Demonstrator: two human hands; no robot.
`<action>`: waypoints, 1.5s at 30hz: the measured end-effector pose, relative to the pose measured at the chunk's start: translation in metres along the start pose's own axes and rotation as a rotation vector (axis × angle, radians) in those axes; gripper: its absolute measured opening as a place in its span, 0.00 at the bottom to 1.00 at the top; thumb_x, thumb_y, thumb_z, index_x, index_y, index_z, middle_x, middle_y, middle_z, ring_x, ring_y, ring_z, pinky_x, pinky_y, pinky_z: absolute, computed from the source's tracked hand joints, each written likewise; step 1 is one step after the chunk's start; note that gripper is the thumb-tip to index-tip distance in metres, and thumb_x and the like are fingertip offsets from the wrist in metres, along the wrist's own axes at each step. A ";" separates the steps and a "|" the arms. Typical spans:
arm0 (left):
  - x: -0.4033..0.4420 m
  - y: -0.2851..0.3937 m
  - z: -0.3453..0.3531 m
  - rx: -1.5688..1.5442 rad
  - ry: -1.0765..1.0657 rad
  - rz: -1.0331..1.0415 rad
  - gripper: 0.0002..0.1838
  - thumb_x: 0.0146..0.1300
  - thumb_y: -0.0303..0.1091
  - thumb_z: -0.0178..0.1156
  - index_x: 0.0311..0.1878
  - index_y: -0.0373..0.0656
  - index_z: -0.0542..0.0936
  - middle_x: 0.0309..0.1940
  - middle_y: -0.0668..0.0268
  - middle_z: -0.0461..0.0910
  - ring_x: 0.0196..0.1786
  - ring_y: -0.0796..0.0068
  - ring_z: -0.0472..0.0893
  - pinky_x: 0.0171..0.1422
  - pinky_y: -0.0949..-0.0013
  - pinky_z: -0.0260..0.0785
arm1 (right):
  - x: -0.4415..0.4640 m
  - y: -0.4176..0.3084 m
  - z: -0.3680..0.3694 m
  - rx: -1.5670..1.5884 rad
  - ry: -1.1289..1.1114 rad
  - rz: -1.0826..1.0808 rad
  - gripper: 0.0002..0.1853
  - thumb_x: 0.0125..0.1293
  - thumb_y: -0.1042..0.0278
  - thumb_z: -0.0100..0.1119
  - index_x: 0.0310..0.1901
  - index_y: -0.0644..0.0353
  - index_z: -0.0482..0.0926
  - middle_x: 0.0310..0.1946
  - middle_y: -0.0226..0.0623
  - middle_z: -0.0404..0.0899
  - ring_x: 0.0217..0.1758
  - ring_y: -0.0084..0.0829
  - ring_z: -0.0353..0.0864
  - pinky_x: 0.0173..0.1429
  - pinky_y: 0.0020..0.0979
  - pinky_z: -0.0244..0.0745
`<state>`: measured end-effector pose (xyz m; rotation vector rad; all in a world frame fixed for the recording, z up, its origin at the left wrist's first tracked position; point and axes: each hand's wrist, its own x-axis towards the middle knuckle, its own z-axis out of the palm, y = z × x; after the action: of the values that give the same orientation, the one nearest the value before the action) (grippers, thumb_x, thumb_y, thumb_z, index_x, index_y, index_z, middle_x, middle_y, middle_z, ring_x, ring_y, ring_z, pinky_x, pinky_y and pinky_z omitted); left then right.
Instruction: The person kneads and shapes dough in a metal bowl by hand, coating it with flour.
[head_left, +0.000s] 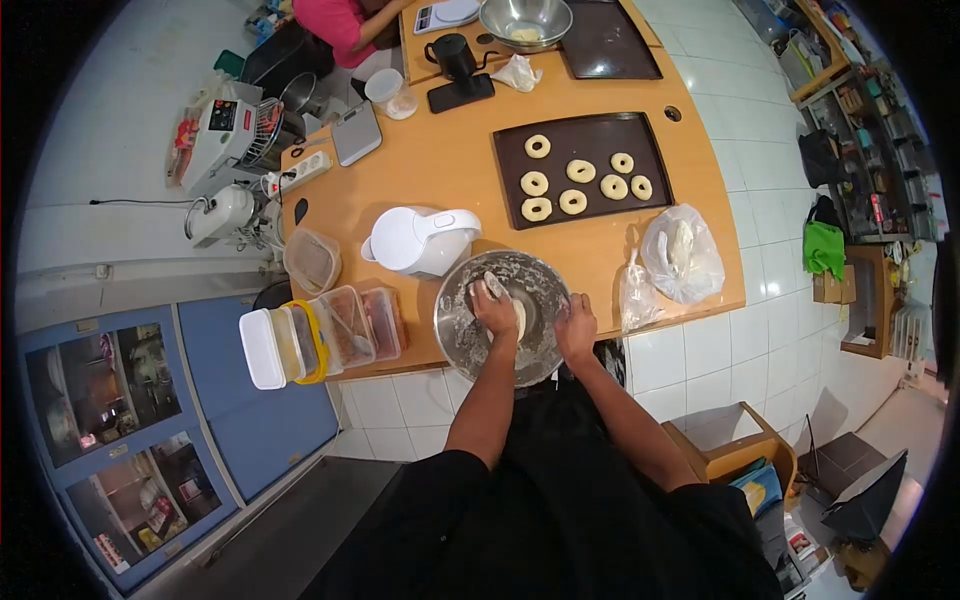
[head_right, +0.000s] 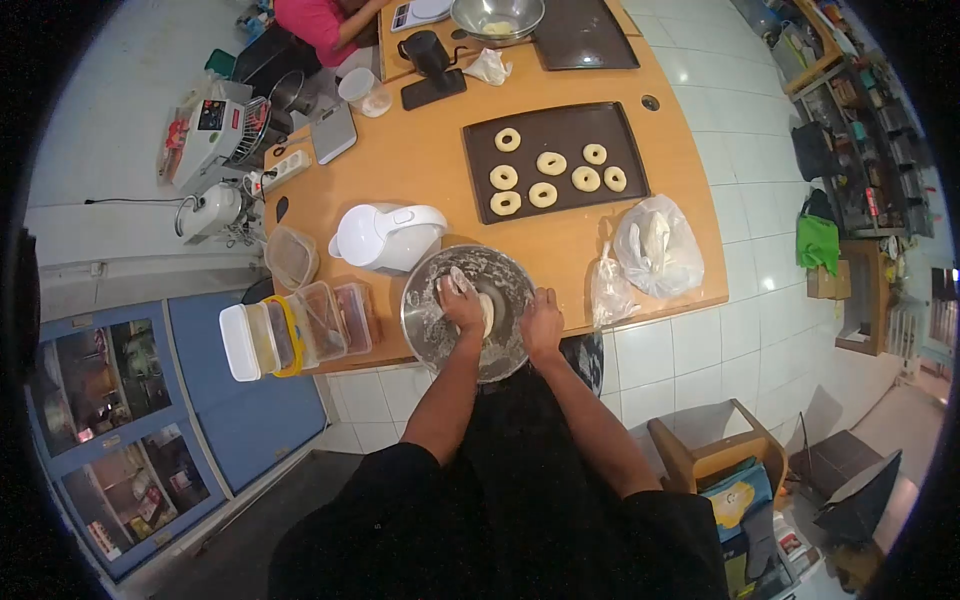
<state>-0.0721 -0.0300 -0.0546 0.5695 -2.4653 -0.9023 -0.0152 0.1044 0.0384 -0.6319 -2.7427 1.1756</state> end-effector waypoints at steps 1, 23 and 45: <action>0.001 0.005 -0.010 0.032 -0.096 -0.020 0.17 0.60 0.34 0.58 0.48 0.34 0.81 0.35 0.44 0.81 0.43 0.41 0.79 0.53 0.47 0.68 | -0.001 0.002 0.000 -0.004 0.003 0.008 0.04 0.62 0.75 0.53 0.36 0.64 0.71 0.37 0.52 0.72 0.37 0.60 0.76 0.40 0.53 0.71; -0.020 0.009 -0.063 0.497 -1.000 0.188 0.14 0.62 0.31 0.50 0.49 0.42 0.78 0.38 0.48 0.83 0.43 0.46 0.83 0.48 0.48 0.74 | 0.003 0.001 0.001 -0.070 -0.026 -0.010 0.07 0.58 0.74 0.55 0.38 0.63 0.72 0.38 0.50 0.73 0.37 0.58 0.77 0.40 0.52 0.73; -0.006 0.013 -0.090 0.314 -0.897 0.431 0.17 0.60 0.42 0.59 0.48 0.42 0.77 0.44 0.50 0.78 0.47 0.48 0.80 0.46 0.49 0.75 | 0.011 0.001 -0.006 -0.052 -0.038 -0.042 0.05 0.59 0.75 0.53 0.36 0.65 0.71 0.36 0.52 0.72 0.38 0.58 0.77 0.41 0.52 0.72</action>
<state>-0.0213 -0.0623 0.0143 -0.3876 -3.3571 -0.6687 -0.0233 0.1133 0.0413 -0.5598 -2.8119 1.1214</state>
